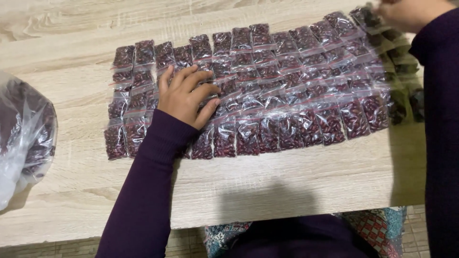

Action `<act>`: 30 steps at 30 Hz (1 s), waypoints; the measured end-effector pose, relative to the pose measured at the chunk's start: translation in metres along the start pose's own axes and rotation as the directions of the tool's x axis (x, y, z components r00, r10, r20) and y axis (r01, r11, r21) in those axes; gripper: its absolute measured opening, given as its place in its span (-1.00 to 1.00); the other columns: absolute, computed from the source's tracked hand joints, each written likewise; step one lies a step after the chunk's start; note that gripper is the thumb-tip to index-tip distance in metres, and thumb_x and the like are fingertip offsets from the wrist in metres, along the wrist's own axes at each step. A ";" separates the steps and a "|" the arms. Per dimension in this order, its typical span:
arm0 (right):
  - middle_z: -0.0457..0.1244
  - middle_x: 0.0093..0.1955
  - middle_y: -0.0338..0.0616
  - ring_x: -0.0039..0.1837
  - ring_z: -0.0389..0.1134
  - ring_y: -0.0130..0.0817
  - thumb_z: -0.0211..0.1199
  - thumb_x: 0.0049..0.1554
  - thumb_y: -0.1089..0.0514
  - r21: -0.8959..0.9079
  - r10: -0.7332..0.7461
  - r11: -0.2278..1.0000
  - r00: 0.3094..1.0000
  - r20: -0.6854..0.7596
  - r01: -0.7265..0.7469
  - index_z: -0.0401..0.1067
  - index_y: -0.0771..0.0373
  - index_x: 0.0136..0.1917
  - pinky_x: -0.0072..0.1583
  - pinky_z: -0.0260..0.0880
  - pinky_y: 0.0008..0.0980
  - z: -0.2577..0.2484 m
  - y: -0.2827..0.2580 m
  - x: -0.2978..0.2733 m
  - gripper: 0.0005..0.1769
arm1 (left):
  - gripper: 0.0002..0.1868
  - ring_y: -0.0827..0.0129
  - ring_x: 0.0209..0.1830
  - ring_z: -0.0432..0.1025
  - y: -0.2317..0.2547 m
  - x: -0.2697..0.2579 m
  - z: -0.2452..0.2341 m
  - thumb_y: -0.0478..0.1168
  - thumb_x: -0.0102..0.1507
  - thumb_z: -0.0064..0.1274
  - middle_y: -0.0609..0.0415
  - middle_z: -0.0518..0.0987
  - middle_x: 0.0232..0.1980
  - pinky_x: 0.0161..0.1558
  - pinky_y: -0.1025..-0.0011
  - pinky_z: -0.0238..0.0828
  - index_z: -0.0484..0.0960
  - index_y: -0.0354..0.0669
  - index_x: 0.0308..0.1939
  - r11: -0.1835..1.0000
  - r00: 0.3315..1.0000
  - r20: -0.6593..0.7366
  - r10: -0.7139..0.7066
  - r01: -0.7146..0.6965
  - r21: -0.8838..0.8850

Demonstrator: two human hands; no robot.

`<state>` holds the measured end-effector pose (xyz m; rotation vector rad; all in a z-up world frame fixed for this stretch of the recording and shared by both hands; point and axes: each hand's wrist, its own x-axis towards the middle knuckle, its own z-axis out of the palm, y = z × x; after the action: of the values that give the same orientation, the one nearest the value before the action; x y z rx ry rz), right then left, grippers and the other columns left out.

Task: Organizing and flattening numerous small plastic bags filled with red beans on a wooden table to create an even layer.

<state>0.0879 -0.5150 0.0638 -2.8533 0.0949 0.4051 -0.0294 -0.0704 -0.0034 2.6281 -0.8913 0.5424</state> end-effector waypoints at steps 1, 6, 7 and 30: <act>0.10 0.55 0.26 0.43 0.17 0.26 -0.11 0.46 0.12 0.029 0.045 0.999 0.999 -0.016 -0.044 0.19 0.16 0.63 0.41 0.08 0.24 -0.005 0.000 -0.006 -0.49 | -0.78 -0.01 0.36 0.36 -0.001 0.000 0.001 0.04 0.37 0.05 0.09 0.62 0.22 0.39 -0.29 -0.10 0.70 0.10 -0.08 1.000 1.000 0.007 -0.006 0.005 0.010; 0.14 0.55 0.02 0.42 0.19 0.06 0.07 0.34 0.25 0.109 -0.062 0.992 0.998 -0.022 0.064 0.31 0.10 0.56 0.41 0.04 -0.16 0.019 0.034 0.024 -0.47 | -0.77 -0.01 0.36 0.36 -0.002 -0.001 0.003 0.05 0.38 0.04 0.10 0.62 0.22 0.38 -0.27 -0.09 0.70 0.10 -0.07 1.000 1.000 0.010 0.003 -0.003 0.013; 0.20 0.50 -0.02 0.36 0.23 -0.03 0.10 0.36 0.22 0.138 -0.052 0.989 0.998 -0.036 0.056 0.31 0.10 0.57 0.38 0.05 -0.23 0.021 0.037 0.024 -0.48 | -0.77 -0.01 0.35 0.36 -0.002 0.000 0.003 0.04 0.37 0.05 0.10 0.62 0.22 0.38 -0.27 -0.08 0.70 0.09 -0.07 1.000 1.000 0.012 0.003 -0.003 0.010; 0.20 0.51 0.20 0.50 0.16 0.09 -0.13 0.13 0.47 0.068 -0.396 0.908 0.900 -0.182 0.414 0.45 0.24 0.46 0.39 0.07 -0.19 0.029 0.009 0.026 -0.30 | -0.76 0.02 0.28 0.39 -0.009 0.000 0.000 0.05 0.39 0.02 0.10 0.64 0.16 0.36 -0.29 -0.05 0.70 0.08 -0.08 0.995 0.998 -0.048 -0.034 0.038 0.089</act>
<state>0.1039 -0.5173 0.0276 -2.6969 -0.4311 0.0739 -0.0239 -0.0635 -0.0048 2.6941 -0.8214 0.6462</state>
